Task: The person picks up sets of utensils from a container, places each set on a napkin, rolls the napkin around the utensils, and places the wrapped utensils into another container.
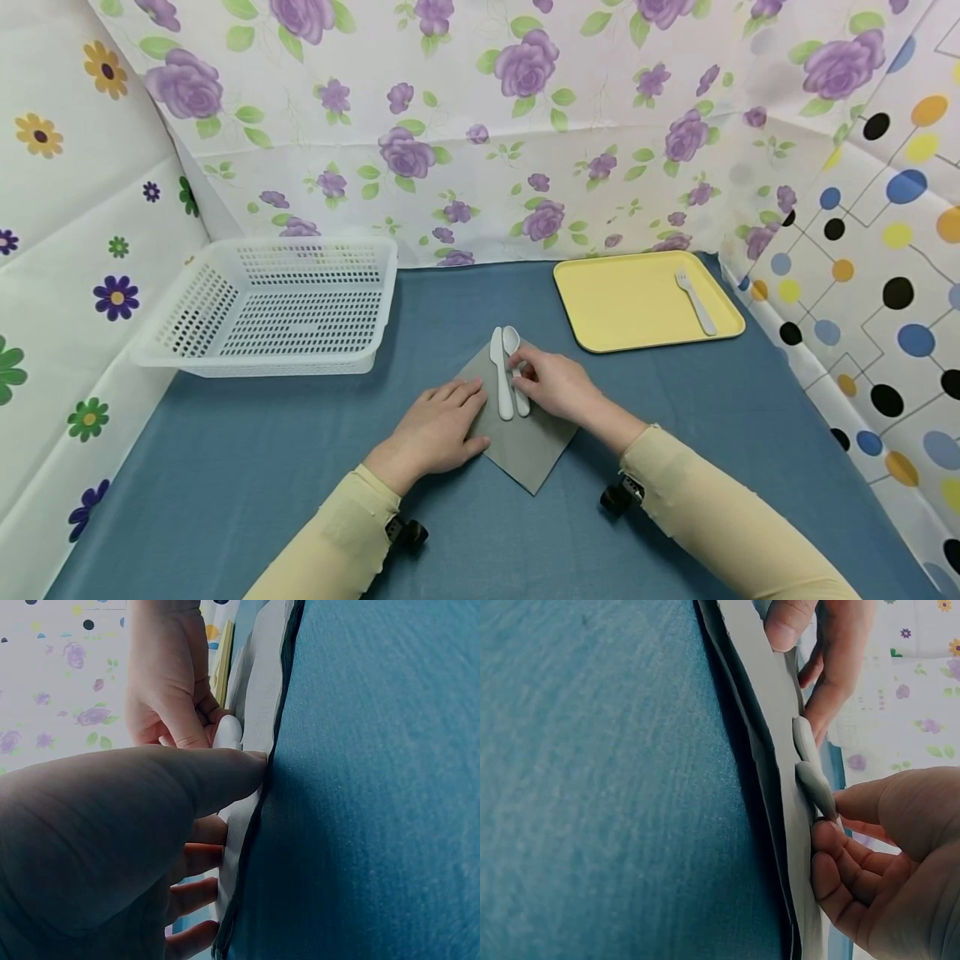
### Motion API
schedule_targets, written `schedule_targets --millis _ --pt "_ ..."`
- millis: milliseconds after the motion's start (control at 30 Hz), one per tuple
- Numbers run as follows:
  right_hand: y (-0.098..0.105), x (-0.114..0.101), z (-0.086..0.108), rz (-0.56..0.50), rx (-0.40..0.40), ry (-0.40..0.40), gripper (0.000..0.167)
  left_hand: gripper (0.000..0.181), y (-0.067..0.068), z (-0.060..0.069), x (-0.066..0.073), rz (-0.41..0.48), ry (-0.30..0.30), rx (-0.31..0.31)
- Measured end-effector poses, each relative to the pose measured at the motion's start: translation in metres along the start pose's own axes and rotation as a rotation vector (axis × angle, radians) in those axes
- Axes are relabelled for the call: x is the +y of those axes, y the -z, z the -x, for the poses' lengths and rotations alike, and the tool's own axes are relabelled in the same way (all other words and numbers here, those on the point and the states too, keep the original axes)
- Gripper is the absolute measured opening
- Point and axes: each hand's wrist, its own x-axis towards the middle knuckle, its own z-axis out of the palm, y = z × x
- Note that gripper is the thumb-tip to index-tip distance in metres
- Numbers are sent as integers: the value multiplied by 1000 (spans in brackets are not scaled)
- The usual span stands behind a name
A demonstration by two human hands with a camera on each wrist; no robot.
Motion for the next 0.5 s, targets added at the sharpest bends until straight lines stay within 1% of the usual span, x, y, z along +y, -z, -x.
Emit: schedule_targets --millis 233,500 --pt "0 -2 1 -6 1 -4 22 70 1 0 0 8 4 -3" --pt "-4 0 1 13 10 -4 25 71 1 0 0 5 3 -5"
